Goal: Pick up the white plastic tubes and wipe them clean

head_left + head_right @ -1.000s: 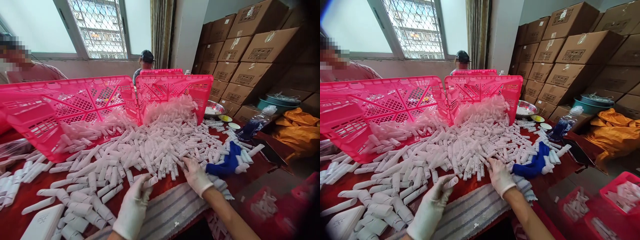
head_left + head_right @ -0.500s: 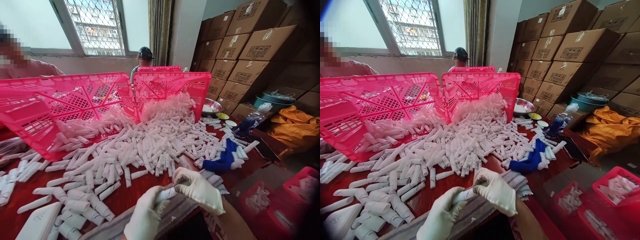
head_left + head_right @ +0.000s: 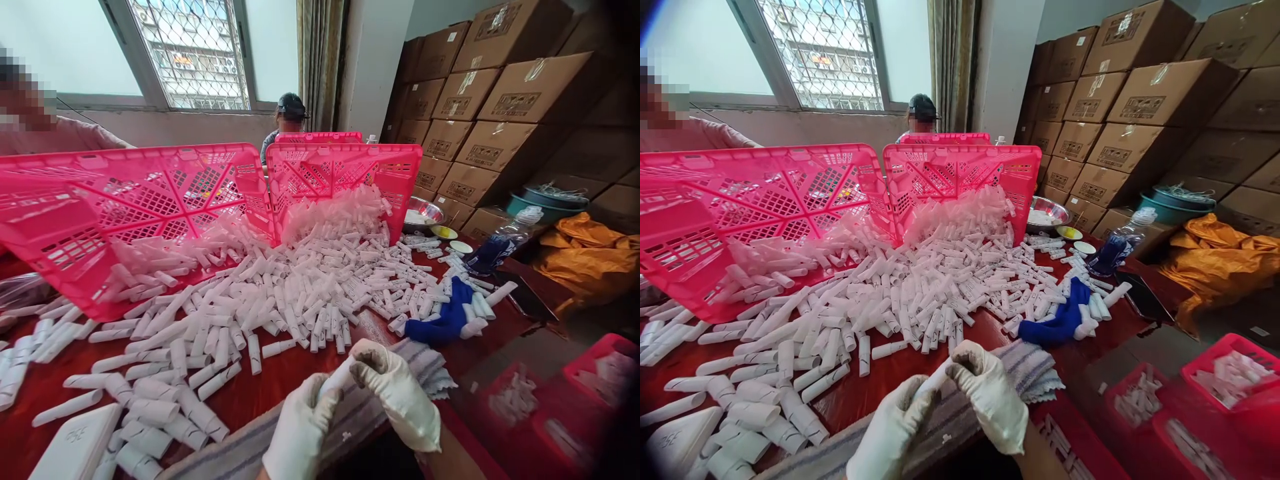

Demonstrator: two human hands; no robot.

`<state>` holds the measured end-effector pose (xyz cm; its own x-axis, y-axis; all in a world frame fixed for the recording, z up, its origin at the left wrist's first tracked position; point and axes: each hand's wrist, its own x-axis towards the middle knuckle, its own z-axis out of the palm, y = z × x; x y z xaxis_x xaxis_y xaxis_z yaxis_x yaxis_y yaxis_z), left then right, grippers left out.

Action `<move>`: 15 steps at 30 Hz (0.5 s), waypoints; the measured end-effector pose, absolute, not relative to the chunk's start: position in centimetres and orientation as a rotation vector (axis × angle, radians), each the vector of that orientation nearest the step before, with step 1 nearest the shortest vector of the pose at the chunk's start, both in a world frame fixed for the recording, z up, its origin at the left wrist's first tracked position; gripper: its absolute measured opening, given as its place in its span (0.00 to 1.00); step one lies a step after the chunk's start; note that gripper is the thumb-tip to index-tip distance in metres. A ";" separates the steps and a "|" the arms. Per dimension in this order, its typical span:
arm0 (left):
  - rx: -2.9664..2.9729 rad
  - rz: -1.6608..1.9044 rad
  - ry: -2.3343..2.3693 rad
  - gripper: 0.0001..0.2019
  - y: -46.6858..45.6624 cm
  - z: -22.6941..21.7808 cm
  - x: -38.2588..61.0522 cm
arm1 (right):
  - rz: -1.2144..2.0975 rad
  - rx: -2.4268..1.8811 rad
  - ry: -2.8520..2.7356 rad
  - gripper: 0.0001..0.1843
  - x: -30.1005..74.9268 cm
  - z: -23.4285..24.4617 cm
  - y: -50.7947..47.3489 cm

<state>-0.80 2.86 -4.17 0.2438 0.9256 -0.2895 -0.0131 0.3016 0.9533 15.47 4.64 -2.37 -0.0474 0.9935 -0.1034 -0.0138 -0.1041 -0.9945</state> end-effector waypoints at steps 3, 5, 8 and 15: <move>0.513 0.602 0.662 0.22 2.8 -3.9 -1.1 | 1.331 -1.086 -1.338 0.13 15.7 -2.1 4.9; 0.340 0.472 0.505 0.23 2.6 -3.9 -1.1 | 1.316 -0.980 -1.449 0.13 15.5 -2.1 4.7; 0.679 0.505 0.676 0.25 2.2 -4.0 -0.9 | 1.380 -1.043 -1.399 0.16 15.8 -2.8 3.5; 1.915 0.682 1.768 0.16 5.4 -4.7 -5.5 | 1.020 -1.818 -1.453 0.12 25.7 -4.1 -0.1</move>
<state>-5.46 5.45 -4.68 0.0591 0.9966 0.0581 0.7773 -0.0825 0.6237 25.68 -0.06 -4.07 0.1093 0.9734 -0.2012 0.5201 -0.2285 -0.8230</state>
